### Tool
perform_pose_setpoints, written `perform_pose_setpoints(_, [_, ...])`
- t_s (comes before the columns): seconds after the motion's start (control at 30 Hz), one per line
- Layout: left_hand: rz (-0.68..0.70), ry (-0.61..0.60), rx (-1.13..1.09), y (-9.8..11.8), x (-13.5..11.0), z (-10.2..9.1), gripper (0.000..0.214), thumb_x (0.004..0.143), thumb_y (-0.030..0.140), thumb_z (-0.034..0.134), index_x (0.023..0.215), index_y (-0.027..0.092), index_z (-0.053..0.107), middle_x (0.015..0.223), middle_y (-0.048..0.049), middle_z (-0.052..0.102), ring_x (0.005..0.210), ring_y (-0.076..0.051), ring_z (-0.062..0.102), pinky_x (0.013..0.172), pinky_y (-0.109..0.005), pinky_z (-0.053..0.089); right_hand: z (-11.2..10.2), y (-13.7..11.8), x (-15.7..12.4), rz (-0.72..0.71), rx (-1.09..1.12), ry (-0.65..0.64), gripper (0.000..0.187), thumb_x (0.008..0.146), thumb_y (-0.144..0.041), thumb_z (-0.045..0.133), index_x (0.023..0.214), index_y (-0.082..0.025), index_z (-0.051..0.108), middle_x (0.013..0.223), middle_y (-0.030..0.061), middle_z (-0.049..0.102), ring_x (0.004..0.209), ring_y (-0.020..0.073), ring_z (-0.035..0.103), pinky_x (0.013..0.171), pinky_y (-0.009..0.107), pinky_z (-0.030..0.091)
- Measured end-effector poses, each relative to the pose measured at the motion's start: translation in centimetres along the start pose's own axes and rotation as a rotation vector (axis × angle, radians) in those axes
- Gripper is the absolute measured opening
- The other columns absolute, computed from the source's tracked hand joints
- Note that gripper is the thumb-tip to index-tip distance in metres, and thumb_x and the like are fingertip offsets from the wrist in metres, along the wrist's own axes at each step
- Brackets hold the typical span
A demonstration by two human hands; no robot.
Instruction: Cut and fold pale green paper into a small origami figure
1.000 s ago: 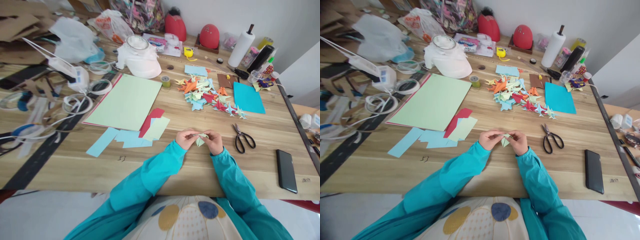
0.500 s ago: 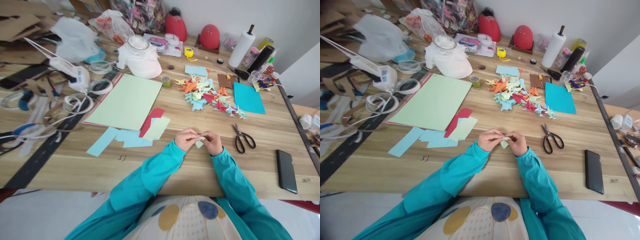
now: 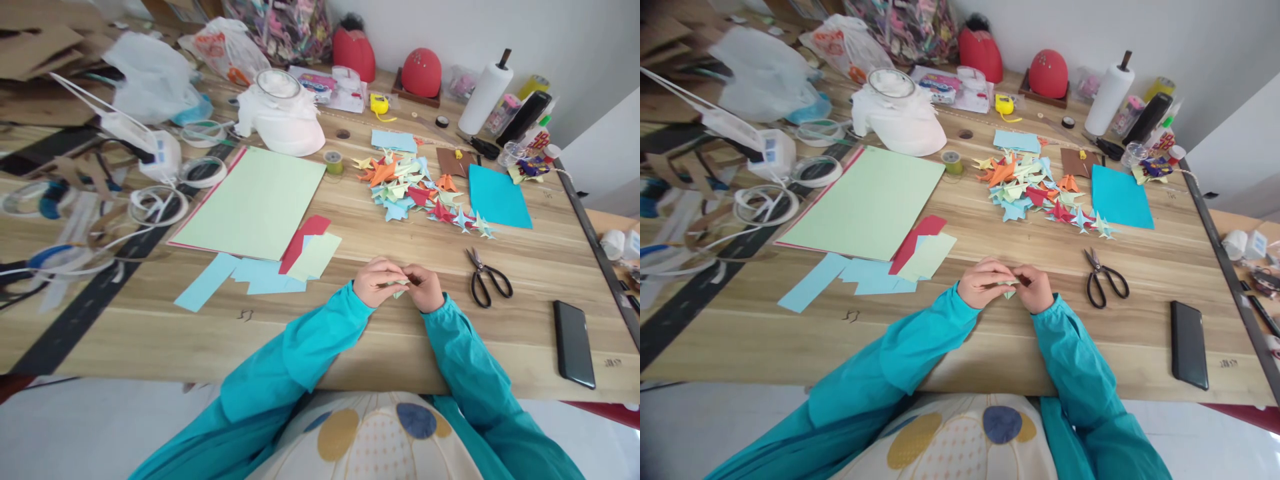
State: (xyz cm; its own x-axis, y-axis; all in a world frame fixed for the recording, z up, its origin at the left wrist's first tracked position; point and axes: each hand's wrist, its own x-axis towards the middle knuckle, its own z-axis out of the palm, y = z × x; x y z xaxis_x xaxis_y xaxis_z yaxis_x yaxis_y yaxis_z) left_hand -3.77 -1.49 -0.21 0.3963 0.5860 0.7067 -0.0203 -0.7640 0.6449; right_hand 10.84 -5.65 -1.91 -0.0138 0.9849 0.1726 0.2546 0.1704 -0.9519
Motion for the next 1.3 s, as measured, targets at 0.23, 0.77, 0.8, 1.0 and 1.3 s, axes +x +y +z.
perform_pose_setpoints(0.23, [0.007, 0.032, 0.046, 0.5, 0.0, 0.1, 0.007, 0.065, 0.019, 0.068, 0.072, 0.017, 0.066, 0.070, -0.0046, 0.065, 0.068, -0.013, 0.054, 0.062, -0.028, 0.047, 0.0, -0.2, 0.0, -0.005, -0.009, -0.015, 0.006, 0.066, -0.021, 0.063, 0.072, -0.018, 0.062, 0.067, 0.0029, 0.061, 0.064, 0.0151, 0.056, 0.060, 0.027, 0.045])
perform_pose_setpoints(0.77, [0.059, 0.070, 0.122, 1.0, -0.1, 0.0, 0.022, 0.060, 0.027, 0.072, 0.078, 0.016, 0.063, 0.073, -0.0058, 0.063, 0.070, -0.015, 0.054, 0.061, -0.030, 0.048, 0.1, -0.1, 0.0, 0.060, -0.011, -0.003, 0.011, 0.064, -0.024, 0.067, 0.073, -0.018, 0.064, 0.070, 0.0031, 0.063, 0.066, 0.0159, 0.057, 0.062, 0.028, 0.046])
perform_pose_setpoints(0.8, [0.050, 0.058, 0.117, 1.1, 0.0, 0.0, 0.024, 0.061, 0.027, 0.072, 0.080, 0.016, 0.063, 0.076, -0.0067, 0.064, 0.072, -0.016, 0.055, 0.062, -0.031, 0.048, 0.1, -0.2, 0.1, 0.065, 0.004, -0.002, 0.011, 0.065, -0.025, 0.067, 0.074, -0.018, 0.064, 0.071, 0.0033, 0.064, 0.067, 0.0160, 0.058, 0.063, 0.028, 0.046])
perform_pose_setpoints(1.0, [0.024, -0.025, 0.066, 1.0, 0.1, -0.3, 0.014, 0.068, 0.019, 0.064, 0.082, 0.018, 0.065, 0.083, -0.0074, 0.065, 0.078, -0.016, 0.056, 0.068, -0.033, 0.049, 0.0, -0.3, 0.1, 0.054, 0.090, -0.002, 0.011, 0.067, -0.025, 0.064, 0.075, -0.017, 0.063, 0.073, 0.0042, 0.065, 0.068, 0.0158, 0.059, 0.064, 0.029, 0.047])
perform_pose_setpoints(1.3, [0.093, 0.011, 0.068, 0.8, 0.0, -0.1, 0.011, 0.070, 0.012, 0.062, 0.078, 0.018, 0.065, 0.075, -0.0043, 0.067, 0.073, -0.014, 0.055, 0.064, -0.030, 0.050, 0.1, -0.3, 0.0, 0.016, 0.014, -0.016, 0.008, 0.068, -0.025, 0.062, 0.071, -0.018, 0.062, 0.067, 0.0028, 0.061, 0.065, 0.0151, 0.056, 0.061, 0.027, 0.046])
